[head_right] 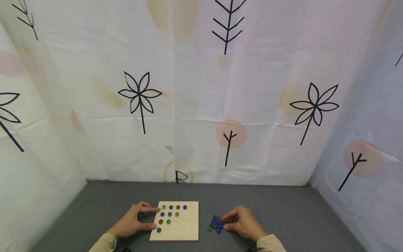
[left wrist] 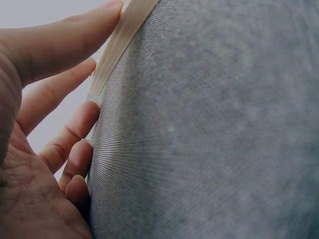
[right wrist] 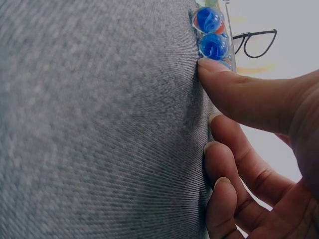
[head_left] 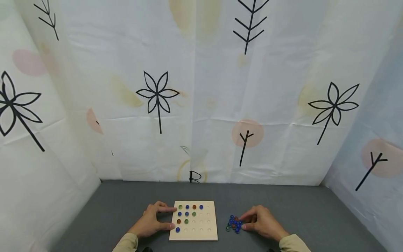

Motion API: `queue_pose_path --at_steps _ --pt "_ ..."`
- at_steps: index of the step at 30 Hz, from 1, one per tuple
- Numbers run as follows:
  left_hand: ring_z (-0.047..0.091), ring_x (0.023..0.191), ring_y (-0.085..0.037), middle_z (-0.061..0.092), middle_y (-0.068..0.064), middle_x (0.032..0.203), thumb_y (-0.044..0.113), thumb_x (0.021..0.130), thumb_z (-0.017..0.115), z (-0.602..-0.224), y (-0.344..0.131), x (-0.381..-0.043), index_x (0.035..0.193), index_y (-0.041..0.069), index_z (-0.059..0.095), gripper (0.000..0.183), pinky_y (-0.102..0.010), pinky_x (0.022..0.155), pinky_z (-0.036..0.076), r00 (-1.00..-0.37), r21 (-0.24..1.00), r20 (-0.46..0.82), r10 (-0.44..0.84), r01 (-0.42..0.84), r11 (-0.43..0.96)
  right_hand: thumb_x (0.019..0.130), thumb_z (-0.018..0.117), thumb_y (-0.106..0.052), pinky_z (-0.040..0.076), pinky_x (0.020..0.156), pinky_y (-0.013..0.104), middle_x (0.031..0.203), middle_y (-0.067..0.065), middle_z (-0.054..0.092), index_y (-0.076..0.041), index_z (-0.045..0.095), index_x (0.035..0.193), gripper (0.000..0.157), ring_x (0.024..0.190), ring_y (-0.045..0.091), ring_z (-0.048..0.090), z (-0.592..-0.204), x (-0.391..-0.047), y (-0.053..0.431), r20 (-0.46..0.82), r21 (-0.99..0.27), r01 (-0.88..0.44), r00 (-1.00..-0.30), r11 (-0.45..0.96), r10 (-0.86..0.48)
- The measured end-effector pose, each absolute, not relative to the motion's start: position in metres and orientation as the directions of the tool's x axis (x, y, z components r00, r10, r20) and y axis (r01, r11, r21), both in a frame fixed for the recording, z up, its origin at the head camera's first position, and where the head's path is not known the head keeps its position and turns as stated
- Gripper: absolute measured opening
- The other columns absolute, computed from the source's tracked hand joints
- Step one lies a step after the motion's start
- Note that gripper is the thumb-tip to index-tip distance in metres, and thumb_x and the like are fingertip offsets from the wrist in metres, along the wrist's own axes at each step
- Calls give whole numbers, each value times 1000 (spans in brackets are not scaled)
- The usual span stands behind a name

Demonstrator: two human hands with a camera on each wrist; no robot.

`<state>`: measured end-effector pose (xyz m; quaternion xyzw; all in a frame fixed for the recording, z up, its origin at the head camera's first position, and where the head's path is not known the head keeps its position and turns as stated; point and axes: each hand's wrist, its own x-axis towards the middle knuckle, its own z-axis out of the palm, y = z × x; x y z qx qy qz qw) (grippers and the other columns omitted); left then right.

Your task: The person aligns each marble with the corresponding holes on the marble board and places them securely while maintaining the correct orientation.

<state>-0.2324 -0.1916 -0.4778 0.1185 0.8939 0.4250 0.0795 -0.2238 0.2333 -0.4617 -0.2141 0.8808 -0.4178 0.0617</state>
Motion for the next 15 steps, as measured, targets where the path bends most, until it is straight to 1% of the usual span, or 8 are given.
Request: queue_pose_path --at_steps 7,15 --pt "42 122 -39 55 -4 121 37 76 91 -479 -191 -233 124 23 76 52 -73 98 28 -963 776 -54 266 127 618 81 86 -10 47 53 26 78 -3 64 -8 82 94 15 63 6 55 -463 -224 234 80 -763 -329 -902 556 -425" --pt "43 121 -38 55 -4 121 38 76 91 -479 -191 -233 124 23 76 53 -73 97 30 -962 774 -47 268 135 619 85 84 -19 48 56 26 79 -5 65 -10 81 95 14 66 6 57 -461 -224 236 97 -744 -340 -907 576 -410"
